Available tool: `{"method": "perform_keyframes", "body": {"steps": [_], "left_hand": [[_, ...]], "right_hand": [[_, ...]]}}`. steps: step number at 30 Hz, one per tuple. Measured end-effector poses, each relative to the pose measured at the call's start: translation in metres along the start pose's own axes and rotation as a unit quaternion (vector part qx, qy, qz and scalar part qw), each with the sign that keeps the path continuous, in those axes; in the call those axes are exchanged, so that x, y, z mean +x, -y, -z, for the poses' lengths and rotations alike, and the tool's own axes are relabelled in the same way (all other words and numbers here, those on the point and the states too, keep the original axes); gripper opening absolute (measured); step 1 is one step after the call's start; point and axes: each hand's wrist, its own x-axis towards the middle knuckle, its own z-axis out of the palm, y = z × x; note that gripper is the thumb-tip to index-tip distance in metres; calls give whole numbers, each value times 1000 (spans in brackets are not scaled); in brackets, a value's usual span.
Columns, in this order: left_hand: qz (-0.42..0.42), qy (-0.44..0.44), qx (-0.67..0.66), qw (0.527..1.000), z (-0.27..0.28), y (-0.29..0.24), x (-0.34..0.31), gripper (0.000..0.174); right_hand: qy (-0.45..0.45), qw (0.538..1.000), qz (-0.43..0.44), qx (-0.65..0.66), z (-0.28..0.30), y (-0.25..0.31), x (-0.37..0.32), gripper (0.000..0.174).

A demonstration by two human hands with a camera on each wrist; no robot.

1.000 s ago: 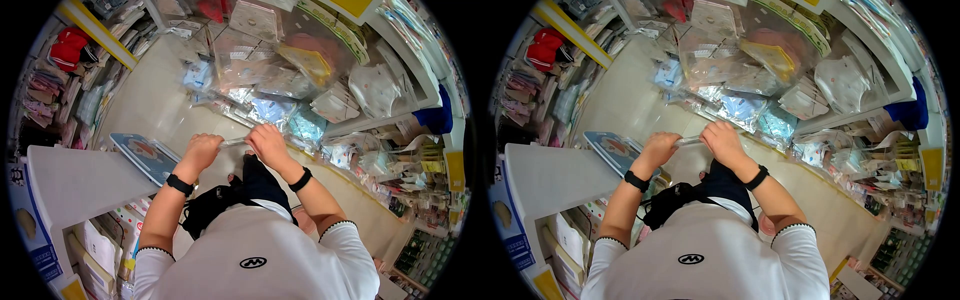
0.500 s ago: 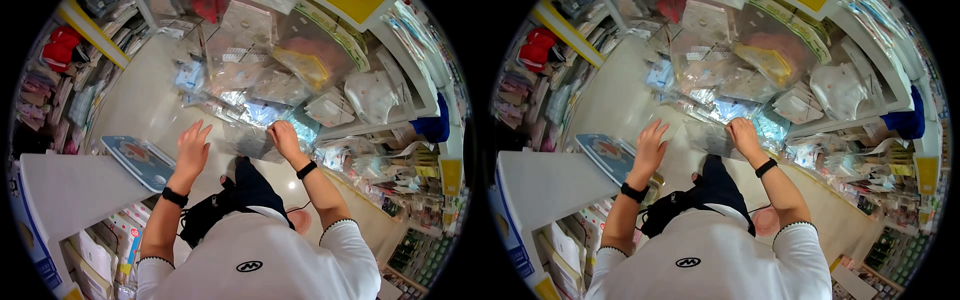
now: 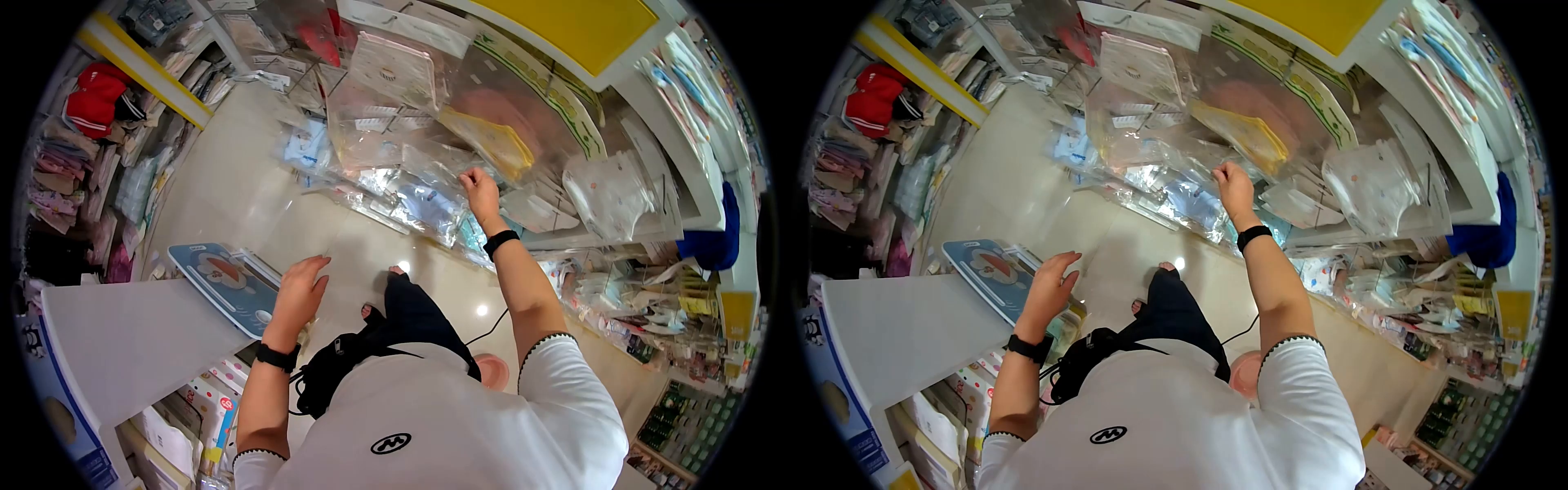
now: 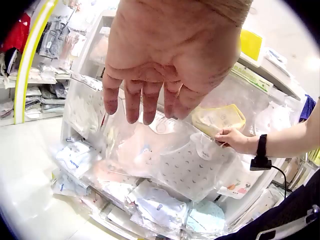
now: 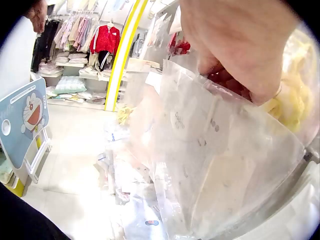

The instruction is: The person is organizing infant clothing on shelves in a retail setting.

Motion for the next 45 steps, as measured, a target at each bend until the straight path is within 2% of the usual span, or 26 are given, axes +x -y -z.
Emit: {"method": "perform_keyframes", "body": {"steps": [5, 9, 14, 17, 19, 21, 24, 27, 29, 30, 32, 33, 34, 35, 37, 40, 43, 45], "left_hand": [[-3, -26, -13, 1000, 1, -6, 19, 30], [18, 5, 9, 1000, -6, -5, 29, 30], [25, 22, 20, 999, -7, -3, 35, 30], [-7, 3, 15, 1000, -6, -1, 38, 28], [91, 51, -21, 994, -3, -6, 42, 21], [88, 14, -69, 994, -6, -7, 44, 13], [32, 7, 25, 999, 4, -22, 51, 13], [-15, -45, 11, 999, 6, -29, 53, 13], [-4, -68, 28, 997, 0, -20, 49, 12], [-16, -74, 34, 997, -6, -17, 50, 12], [11, -57, 21, 998, -9, -16, 48, 12], [6, -51, 7, 999, -10, -17, 48, 11], [-2, -45, 6, 999, -10, -20, 48, 11], [-4, -45, 6, 999, -8, -23, 49, 10], [-15, -39, 16, 999, -2, -31, 52, 10], [-46, -37, 22, 998, 0, -34, 51, 10], [-75, -39, 18, 996, 0, -45, 54, 11], [-89, -39, 20, 995, 0, -49, 50, 10]], "right_hand": [[10, 1000, -13, -18, -7, -11, 13, 16], [29, 999, -36, -16, -9, -21, 17, 16], [35, 992, -94, 81, -6, -26, 27, 17], [5, 996, -55, 70, -8, -33, 33, 16], [-29, 999, -8, -24, -9, -33, 37, 12], [-27, 997, 12, -74, -4, -26, 41, 12], [-30, 992, 32, -116, 0, -24, 43, 10], [-33, 987, 75, -138, -2, -24, 42, 7], [-73, 978, 117, -155, -11, -36, 44, 6], [-69, 986, 99, -117, -13, -40, 43, 7], [-57, 984, 88, -147, -11, -36, 41, 11], [-83, 977, 117, -156, -17, -42, 41, 11], [-63, 974, 105, -188, -10, -30, 38, 13], [-21, 980, 75, -181, -2, -20, 32, 21], [-7, 984, 65, -165, 5, -10, 21, 33], [-46, 985, 107, -128, 28, 5, -5, 40], [-8, 987, 108, -121, 55, 7, -28, 40], [9, 992, 73, -100, 70, 5, -46, 31]]}}
